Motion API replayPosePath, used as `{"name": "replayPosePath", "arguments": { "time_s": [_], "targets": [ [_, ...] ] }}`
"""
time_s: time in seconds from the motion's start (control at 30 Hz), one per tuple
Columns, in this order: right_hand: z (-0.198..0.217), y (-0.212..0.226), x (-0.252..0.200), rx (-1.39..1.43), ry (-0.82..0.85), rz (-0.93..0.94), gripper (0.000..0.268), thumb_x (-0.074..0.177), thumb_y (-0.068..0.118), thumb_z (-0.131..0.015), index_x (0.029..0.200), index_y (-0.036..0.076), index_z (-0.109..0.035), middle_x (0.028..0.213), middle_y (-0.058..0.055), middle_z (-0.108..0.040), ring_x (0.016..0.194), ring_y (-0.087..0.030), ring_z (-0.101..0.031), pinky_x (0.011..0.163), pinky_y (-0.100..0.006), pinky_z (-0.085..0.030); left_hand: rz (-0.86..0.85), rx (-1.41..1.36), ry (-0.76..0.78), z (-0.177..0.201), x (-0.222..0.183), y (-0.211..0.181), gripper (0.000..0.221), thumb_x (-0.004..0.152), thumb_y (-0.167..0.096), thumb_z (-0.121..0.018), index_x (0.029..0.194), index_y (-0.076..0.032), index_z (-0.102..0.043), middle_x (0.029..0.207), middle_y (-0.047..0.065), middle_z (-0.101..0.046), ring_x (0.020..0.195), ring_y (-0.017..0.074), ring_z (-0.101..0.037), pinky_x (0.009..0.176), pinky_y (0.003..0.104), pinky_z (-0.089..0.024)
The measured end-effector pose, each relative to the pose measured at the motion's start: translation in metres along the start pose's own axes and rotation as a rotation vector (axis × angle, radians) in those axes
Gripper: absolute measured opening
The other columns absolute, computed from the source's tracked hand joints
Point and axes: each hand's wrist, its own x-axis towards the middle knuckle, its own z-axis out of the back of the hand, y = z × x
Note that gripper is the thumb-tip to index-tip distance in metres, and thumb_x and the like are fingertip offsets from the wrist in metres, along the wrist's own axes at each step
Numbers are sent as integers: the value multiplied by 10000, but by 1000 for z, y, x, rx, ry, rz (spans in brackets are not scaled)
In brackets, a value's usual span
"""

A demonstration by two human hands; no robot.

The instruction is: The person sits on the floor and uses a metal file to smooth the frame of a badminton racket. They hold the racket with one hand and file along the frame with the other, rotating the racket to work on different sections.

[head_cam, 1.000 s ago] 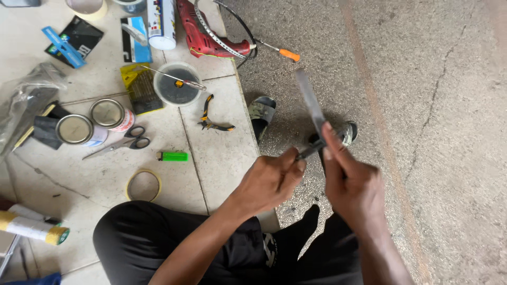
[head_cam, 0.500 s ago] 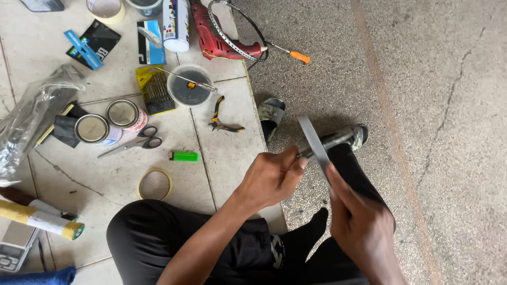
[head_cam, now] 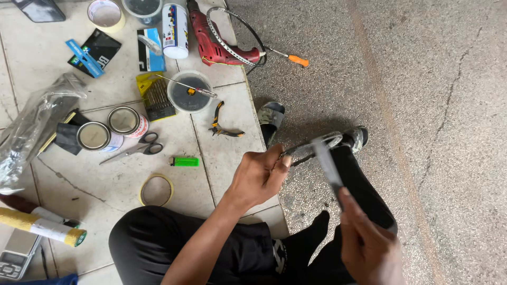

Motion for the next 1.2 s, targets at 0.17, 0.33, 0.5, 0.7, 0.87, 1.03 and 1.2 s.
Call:
{"name": "replayPosePath", "arguments": {
  "time_s": [0.17, 0.33, 0.5, 0.7, 0.87, 1.03, 1.2],
  "targets": [
    [-25, -1, 35, -143, 27, 123, 431, 991, 157, -643, 1418, 211, -607, 501, 60, -544, 382, -49, -298, 381, -308, -263, -44, -4, 12, 3, -2, 8, 391, 1083, -292, -338, 751, -93, -398, 526, -4, -407, 369, 117, -391, 330, 325, -296],
    [-22, 12, 88, -11, 111, 222, 428, 1051, 144, -545, 1478, 115, -529, 485, 112, -427, 338, -8, -270, 304, -232, -186, 17, 49, 32, 3, -6, 4, 462, 1081, -388, -302, 729, -96, -365, 552, 16, -354, 405, 178, -357, 407, 382, -281],
    [5, 11, 72, 102, 93, 200, 470, 1047, 61, -524, 1509, 97, -443, 622, 46, -683, 314, 22, -320, 294, -185, -230, -8, 3, 58, -1, -5, -4, 344, 1059, -215, -397, 741, -99, -332, 549, 19, -295, 432, 163, -276, 424, 379, -239],
    [17, 12, 8, -108, 78, -45, 471, 942, 106, -619, 1410, 159, -597, 477, 42, -671, 263, -52, -323, 258, -298, -295, 6, 27, 54, -3, -8, 1, 404, 1076, -338, -360, 744, -110, -327, 559, 15, -327, 439, 169, -298, 432, 379, -248],
    [0, 13, 40, -326, 106, 23, 447, 989, 250, -614, 1427, 336, -613, 454, 25, -561, 338, -125, -368, 386, -380, -310, -71, -12, 40, -8, -5, 1, 426, 1097, -353, -306, 756, -102, -358, 548, -8, -317, 402, 108, -294, 349, 319, -242],
    [15, 9, 74, -302, 133, 182, 475, 1019, 222, -581, 1489, 285, -548, 403, 82, -300, 355, -83, -221, 337, -325, -236, -66, -130, 85, -20, -4, -22, 382, 1087, -248, -357, 731, -112, -339, 563, -15, -279, 436, 102, -234, 419, 330, -215],
    [31, -16, 93, 22, -76, 114, 507, 1080, 216, -389, 1403, -118, -590, 429, -109, -525, 272, -180, -363, 332, -307, -348, -42, -327, 60, -31, 6, -10, 448, 1039, -259, -525, 611, -128, -503, 375, 20, -382, 341, 110, -324, 350, 270, -283]
  ]
}}
